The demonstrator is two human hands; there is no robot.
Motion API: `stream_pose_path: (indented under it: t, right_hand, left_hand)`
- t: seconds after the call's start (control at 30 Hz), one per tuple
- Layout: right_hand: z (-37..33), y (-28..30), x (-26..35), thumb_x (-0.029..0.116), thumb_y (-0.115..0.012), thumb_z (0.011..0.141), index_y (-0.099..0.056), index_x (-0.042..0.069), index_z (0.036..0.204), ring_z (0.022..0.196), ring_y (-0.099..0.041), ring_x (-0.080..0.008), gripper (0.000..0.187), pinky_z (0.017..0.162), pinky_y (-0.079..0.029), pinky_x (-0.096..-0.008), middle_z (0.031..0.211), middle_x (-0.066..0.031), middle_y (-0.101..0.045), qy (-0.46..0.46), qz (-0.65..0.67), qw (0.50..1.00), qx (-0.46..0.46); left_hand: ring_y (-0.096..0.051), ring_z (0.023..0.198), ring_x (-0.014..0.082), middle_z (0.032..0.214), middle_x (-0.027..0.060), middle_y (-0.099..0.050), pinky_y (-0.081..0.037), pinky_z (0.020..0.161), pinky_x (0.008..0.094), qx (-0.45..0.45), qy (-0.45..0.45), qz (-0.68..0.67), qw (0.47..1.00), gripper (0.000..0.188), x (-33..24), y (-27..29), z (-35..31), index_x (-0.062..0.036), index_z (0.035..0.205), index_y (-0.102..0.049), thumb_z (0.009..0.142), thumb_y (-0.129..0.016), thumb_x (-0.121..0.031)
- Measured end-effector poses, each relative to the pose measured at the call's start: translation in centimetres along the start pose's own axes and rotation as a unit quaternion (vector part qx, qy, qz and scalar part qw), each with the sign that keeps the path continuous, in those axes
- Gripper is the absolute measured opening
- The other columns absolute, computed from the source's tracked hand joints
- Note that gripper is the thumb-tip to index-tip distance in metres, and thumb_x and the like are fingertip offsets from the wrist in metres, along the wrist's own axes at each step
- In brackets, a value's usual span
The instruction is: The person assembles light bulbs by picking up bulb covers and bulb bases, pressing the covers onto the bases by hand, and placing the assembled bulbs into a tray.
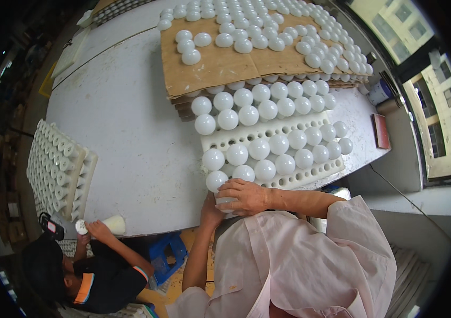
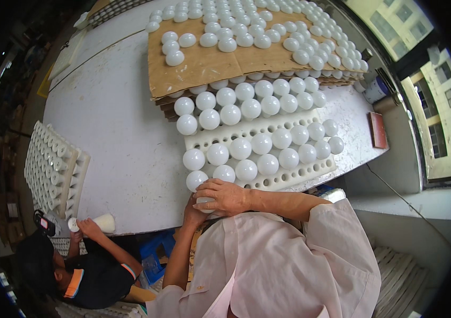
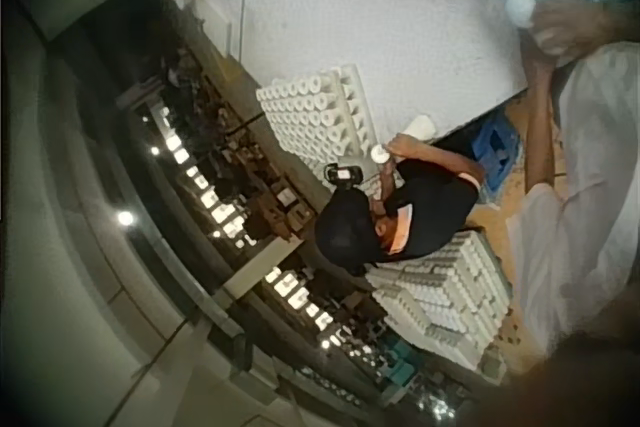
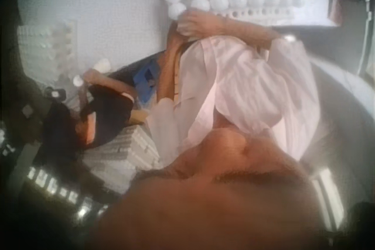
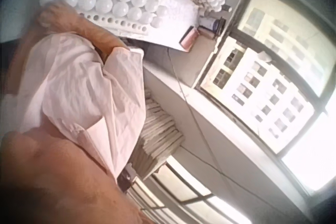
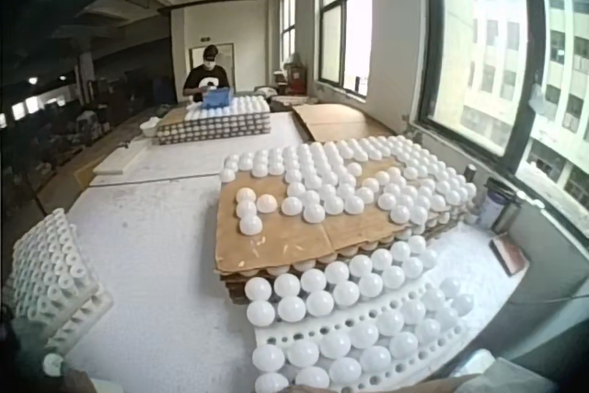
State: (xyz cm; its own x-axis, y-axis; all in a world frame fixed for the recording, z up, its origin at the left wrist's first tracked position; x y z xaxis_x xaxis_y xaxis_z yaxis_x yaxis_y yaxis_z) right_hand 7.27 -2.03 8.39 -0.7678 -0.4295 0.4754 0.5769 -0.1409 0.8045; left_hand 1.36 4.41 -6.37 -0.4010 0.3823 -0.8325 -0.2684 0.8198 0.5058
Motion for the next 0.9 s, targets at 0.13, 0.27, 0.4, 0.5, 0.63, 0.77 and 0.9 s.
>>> stream_pose_path:
  t: [0.13, 0.27, 0.4, 0.5, 0.63, 0.77, 0.9]
  right_hand:
    - [-10.8, 7.0, -2.5, 0.005, -0.077, 0.065, -0.055, 0.012, 0.121, 0.112, -0.049, -0.0328, 0.06, 0.088, -0.047, -0.0419, 0.123, -0.0143, -0.048, -0.195, -0.02, 0.963, -0.184]
    - [-30.1, 12.4, -4.4, 0.005, -0.081, 0.059, -0.04, 0.013, 0.135, 0.117, -0.044, -0.0373, 0.087, 0.091, -0.047, -0.0413, 0.126, -0.019, -0.044, -0.475, -0.252, 0.806, -0.247]
    - [-44.0, 13.5, -5.9, 0.011, -0.084, 0.054, -0.021, 0.008, 0.146, 0.126, -0.038, -0.0399, 0.111, 0.102, -0.041, -0.0429, 0.136, -0.0219, -0.038, -0.632, -0.241, 0.704, -0.218]
    - [-47.5, 11.0, -9.3, 0.016, -0.085, 0.055, -0.015, 0.004, 0.148, 0.13, -0.038, -0.0387, 0.117, 0.106, -0.038, -0.042, 0.141, -0.0241, -0.035, -0.682, -0.073, 0.698, -0.205]
    - [-47.2, 9.7, -10.7, 0.021, -0.083, 0.061, -0.017, 0.001, 0.147, 0.124, -0.047, -0.0365, 0.11, 0.1, -0.044, -0.04, 0.137, -0.0262, -0.043, -0.624, -0.097, 0.743, -0.222]
    - [-47.0, 9.8, -10.6, 0.021, -0.083, 0.063, -0.025, 0.003, 0.143, 0.115, -0.055, -0.0377, 0.1, 0.096, -0.047, -0.041, 0.128, -0.0244, -0.053, -0.65, -0.129, 0.717, -0.216]
    - [-49.3, 8.2, -10.6, 0.021, -0.081, 0.065, -0.029, 0.004, 0.14, 0.11, -0.058, -0.0389, 0.093, 0.092, -0.048, -0.0425, 0.122, -0.0241, -0.057, -0.701, -0.104, 0.676, -0.203]
  left_hand:
    - [-0.057, 0.104, 0.0394, 0.111, 0.02, -0.06, -0.047, 0.086, 0.0443, -0.067, 0.021, -0.002, 0.998, 0.056, 2.9, -0.8, -0.7, -0.0041, 0.118, -0.052, 0.071, -0.074, -0.024]
    - [-0.059, 0.101, 0.0383, 0.109, 0.0205, -0.061, -0.048, 0.084, 0.044, -0.099, 0.039, -0.01, 0.994, 0.048, 3.9, 0.0, -1.3, -0.0047, 0.113, -0.055, 0.073, -0.073, -0.022]
    - [-0.061, 0.097, 0.0381, 0.104, 0.0198, -0.064, -0.049, 0.083, 0.0435, -0.087, 0.018, 0.015, 0.996, 0.04, 7.4, -1.5, -0.9, -0.0053, 0.108, -0.058, 0.073, -0.072, -0.019]
    - [-0.064, 0.093, 0.0365, 0.1, 0.0192, -0.066, -0.05, 0.08, 0.0425, -0.081, 0.013, 0.07, 0.994, 0.034, 8.3, -1.8, -0.7, -0.0047, 0.103, -0.06, 0.073, -0.072, -0.016]
    - [-0.065, 0.086, 0.0352, 0.091, 0.0166, -0.068, -0.052, 0.075, 0.042, -0.091, -0.044, 0.178, 0.979, 0.026, 7.6, -1.7, -0.5, -0.0041, 0.096, -0.063, 0.073, -0.07, -0.015]
    - [-0.055, 0.111, 0.0364, 0.114, 0.016, -0.062, -0.044, 0.095, 0.0458, -0.046, 0.08, 0.143, 0.985, 0.049, 12.8, -1.9, -0.4, -0.009, 0.112, -0.062, 0.074, -0.074, -0.036]
    - [-0.055, 0.109, 0.0368, 0.112, 0.0156, -0.063, -0.044, 0.094, 0.0462, -0.047, 0.049, 0.251, 0.966, 0.045, 14.0, -1.6, -1.3, -0.0094, 0.111, -0.063, 0.075, -0.074, -0.033]
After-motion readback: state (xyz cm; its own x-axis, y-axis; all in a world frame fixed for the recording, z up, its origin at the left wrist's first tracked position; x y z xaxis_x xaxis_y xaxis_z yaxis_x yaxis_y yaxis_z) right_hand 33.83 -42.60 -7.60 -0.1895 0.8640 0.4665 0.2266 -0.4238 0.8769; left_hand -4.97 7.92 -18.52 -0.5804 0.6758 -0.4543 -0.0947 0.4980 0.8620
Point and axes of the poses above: each hand's wrist, its own z-axis towards the middle knuckle, its own y-axis out of the back of the hand, x = y × z, the point moved 9 cm from there along z, towards the middle knuckle
